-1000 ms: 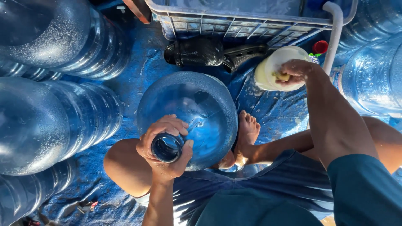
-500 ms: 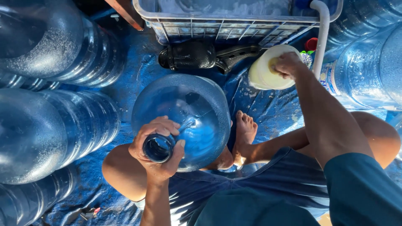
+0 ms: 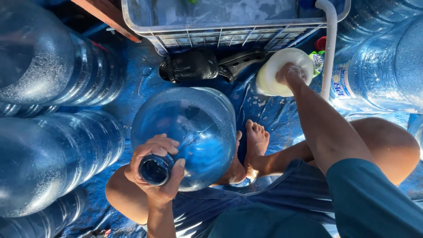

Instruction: The person sits on a blue tarp and cleans a large water jug. They first rinse the jug using a white tube, then scrub the exterior with a soapy sponge, and finally place the jug aside.

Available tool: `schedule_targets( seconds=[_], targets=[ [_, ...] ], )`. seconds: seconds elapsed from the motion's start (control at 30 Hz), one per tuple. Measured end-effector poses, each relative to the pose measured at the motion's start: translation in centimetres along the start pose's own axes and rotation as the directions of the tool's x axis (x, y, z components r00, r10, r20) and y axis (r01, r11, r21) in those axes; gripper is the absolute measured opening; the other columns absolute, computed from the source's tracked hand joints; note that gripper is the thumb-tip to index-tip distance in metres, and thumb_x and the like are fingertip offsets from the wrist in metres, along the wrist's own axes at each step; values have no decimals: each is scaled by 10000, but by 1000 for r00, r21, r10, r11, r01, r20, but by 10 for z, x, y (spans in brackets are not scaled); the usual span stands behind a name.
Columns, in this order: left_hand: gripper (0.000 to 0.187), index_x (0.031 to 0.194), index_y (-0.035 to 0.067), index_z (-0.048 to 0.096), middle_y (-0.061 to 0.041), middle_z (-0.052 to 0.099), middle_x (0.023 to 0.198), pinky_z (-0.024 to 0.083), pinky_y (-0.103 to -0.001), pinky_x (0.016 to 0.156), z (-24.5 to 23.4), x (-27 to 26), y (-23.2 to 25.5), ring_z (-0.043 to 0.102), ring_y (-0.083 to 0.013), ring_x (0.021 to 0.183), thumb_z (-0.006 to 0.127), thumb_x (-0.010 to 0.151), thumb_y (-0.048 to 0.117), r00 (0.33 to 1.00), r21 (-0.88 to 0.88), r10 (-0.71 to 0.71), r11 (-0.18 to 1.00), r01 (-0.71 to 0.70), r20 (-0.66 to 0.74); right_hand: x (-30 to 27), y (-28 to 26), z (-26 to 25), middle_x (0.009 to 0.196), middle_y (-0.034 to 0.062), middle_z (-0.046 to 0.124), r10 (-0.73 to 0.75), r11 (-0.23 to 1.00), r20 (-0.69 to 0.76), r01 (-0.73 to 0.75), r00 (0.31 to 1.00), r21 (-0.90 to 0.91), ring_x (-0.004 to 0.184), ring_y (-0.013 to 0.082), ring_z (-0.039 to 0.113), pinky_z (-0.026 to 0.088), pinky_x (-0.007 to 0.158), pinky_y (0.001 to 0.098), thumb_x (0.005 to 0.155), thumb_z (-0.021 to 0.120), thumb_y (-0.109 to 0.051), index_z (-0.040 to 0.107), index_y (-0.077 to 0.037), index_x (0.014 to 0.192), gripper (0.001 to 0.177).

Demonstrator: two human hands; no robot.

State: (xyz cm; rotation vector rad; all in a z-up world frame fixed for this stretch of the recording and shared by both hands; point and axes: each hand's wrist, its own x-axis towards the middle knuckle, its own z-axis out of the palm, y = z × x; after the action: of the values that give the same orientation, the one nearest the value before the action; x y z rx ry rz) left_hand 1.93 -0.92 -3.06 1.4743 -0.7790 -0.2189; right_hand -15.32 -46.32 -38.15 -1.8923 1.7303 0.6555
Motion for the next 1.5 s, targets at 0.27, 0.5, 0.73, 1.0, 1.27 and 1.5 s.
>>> schedule_targets(
  seconds=[0.27, 0.5, 0.73, 1.0, 1.27, 1.5],
  targets=[
    [281, 1053, 151, 563, -34, 668, 926, 596, -436, 995, 7, 8, -1, 727, -231, 883, 763, 856, 155, 1000, 25, 0, 1000, 0, -8, 230, 64, 152, 1520, 346, 392, -275, 779, 46, 251, 960, -574, 1345, 548, 455, 401, 1106, 572, 981, 456, -482, 221, 82, 1587, 861],
    [280, 1080, 180, 554, -25, 669, 971, 595, -458, 1027, 6, 5, 1, 723, -237, 945, 757, 889, 157, 999, 35, -36, 999, 36, 4, 217, 63, 157, 1456, 312, 459, -175, 948, 3, 170, 984, -270, 1318, 474, 497, 396, 1101, 485, 979, 447, -612, 297, 82, 1530, 899],
    [290, 1073, 181, 559, -30, 667, 960, 590, -454, 1021, 1, -1, 2, 720, -237, 932, 766, 873, 147, 999, 21, -41, 999, 42, -10, 204, 76, 147, 1722, 70, 177, -115, 959, 323, 190, 939, -211, 1568, 391, 159, 113, 1274, 520, 975, 392, -635, 158, -222, 1662, 834],
    [291, 1083, 199, 562, -14, 665, 973, 579, -460, 1019, -6, -4, 4, 716, -230, 947, 774, 886, 172, 999, 13, -24, 1000, 24, -34, 92, 32, 72, 1622, 194, 376, -181, 920, 246, 252, 952, -299, 1479, 422, 347, 282, 1199, 586, 996, 489, -338, 371, -90, 1588, 653],
    [291, 1087, 185, 574, -21, 666, 980, 587, -461, 1036, -8, -2, 6, 730, -244, 968, 780, 885, 151, 999, -30, 1, 1000, -2, -35, 63, 51, 19, 1544, 85, 387, 225, 694, 440, -460, 869, 554, 1439, 329, 332, 207, 1255, 429, 976, 657, -501, 227, -151, 1625, 853],
    [296, 901, 20, 574, -126, 713, 791, 560, -488, 1010, -20, 12, -7, 781, -308, 831, 823, 740, 18, 989, -88, 145, 985, -146, -15, -92, 7, -78, 955, 189, 660, -103, 928, 242, 6, 965, 373, 828, 364, 689, 579, 701, 532, 839, 644, -183, 632, -44, 1167, 356]
  ],
)
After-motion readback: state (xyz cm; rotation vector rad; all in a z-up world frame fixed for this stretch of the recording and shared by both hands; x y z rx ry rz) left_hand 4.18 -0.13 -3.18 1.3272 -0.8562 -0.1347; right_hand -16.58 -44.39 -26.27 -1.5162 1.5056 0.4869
